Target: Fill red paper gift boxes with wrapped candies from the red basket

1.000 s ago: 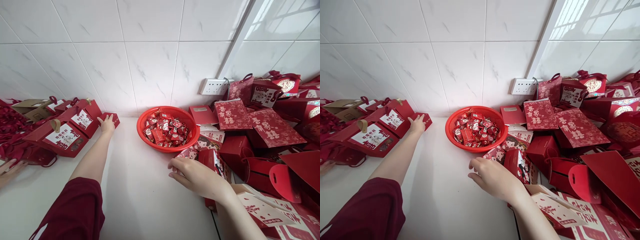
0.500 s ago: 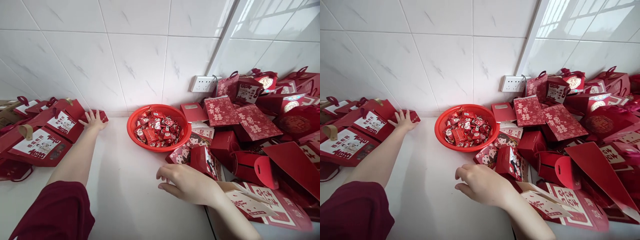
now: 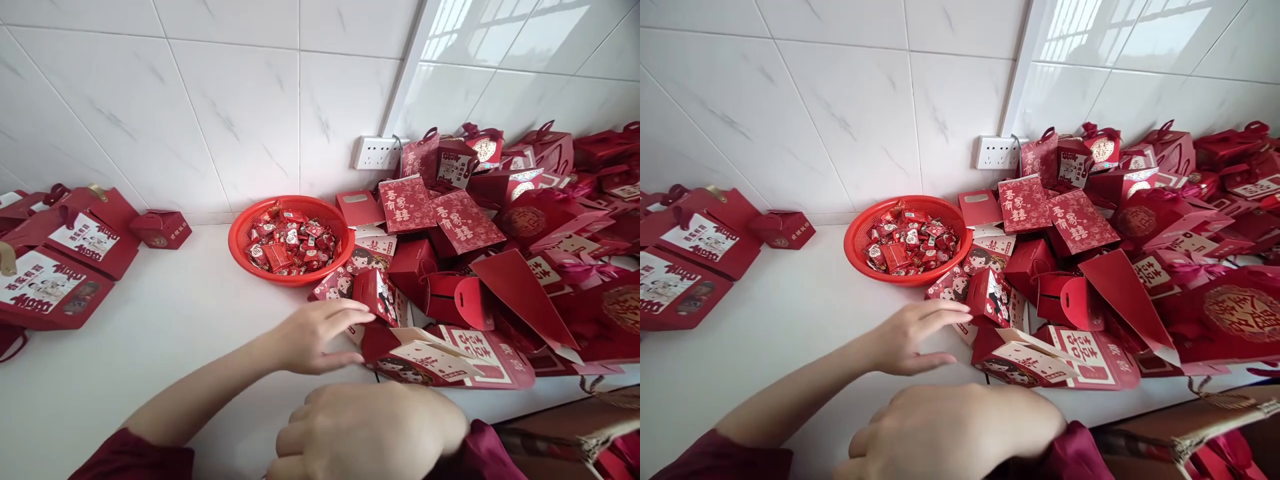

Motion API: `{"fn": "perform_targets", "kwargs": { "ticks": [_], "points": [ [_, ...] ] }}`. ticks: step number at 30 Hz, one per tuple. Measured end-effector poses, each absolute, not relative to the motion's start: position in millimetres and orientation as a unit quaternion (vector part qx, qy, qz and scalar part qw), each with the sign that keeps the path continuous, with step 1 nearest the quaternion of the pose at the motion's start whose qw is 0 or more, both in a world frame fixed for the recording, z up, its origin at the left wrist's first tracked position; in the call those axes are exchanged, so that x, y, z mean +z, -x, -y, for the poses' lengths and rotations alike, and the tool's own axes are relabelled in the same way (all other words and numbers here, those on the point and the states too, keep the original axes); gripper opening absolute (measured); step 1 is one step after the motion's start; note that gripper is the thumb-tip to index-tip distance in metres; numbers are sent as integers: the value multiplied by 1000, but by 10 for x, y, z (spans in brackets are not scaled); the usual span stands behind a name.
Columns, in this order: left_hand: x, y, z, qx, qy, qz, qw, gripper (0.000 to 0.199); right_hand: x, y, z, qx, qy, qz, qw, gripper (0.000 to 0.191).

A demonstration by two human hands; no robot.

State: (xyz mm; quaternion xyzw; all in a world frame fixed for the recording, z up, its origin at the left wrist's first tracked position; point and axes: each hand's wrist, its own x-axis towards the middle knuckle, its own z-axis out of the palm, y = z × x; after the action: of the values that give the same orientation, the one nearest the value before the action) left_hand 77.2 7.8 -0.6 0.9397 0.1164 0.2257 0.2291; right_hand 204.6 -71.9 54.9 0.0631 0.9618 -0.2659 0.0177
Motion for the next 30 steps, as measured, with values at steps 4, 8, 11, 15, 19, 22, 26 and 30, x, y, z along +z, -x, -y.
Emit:
{"fn": "perform_targets", "kwargs": {
  "ticks": [4, 8, 11, 15, 19, 22, 26, 30],
  "points": [
    [-107, -1367, 146, 232, -934, -122, 241, 76, 572, -2070, 821, -251, -48, -967, 10, 17],
    [-362, -1675, 148, 176, -954, -159, 184, 44, 529, -2060, 902, -237, -64, -969, -28, 12],
    [-366, -1645, 152, 158, -947, -182, 214, 26, 496, -2058, 957, -252, -81, -964, -37, 9],
    [92, -1128, 186, 236, -892, -273, 272, 28, 509, -2128, 1064, -264, -99, -959, -38, 14],
    [507, -280, 121, 254, -827, -413, 284, 29, 609, -2276, 1124, -230, -126, -959, -109, 13],
    [450, 238, 60, 238, -794, -482, 283, 32, 682, -2372, 1031, -207, -214, -938, -180, 19],
    [140, 552, 95, 252, -736, -537, 327, 40, 645, -2383, 776, -122, -367, -899, -204, 21],
    [1, 574, 156, 301, -697, -574, 306, 43, 524, -2263, 541, -123, -390, -892, -194, 20]
  ]
}}
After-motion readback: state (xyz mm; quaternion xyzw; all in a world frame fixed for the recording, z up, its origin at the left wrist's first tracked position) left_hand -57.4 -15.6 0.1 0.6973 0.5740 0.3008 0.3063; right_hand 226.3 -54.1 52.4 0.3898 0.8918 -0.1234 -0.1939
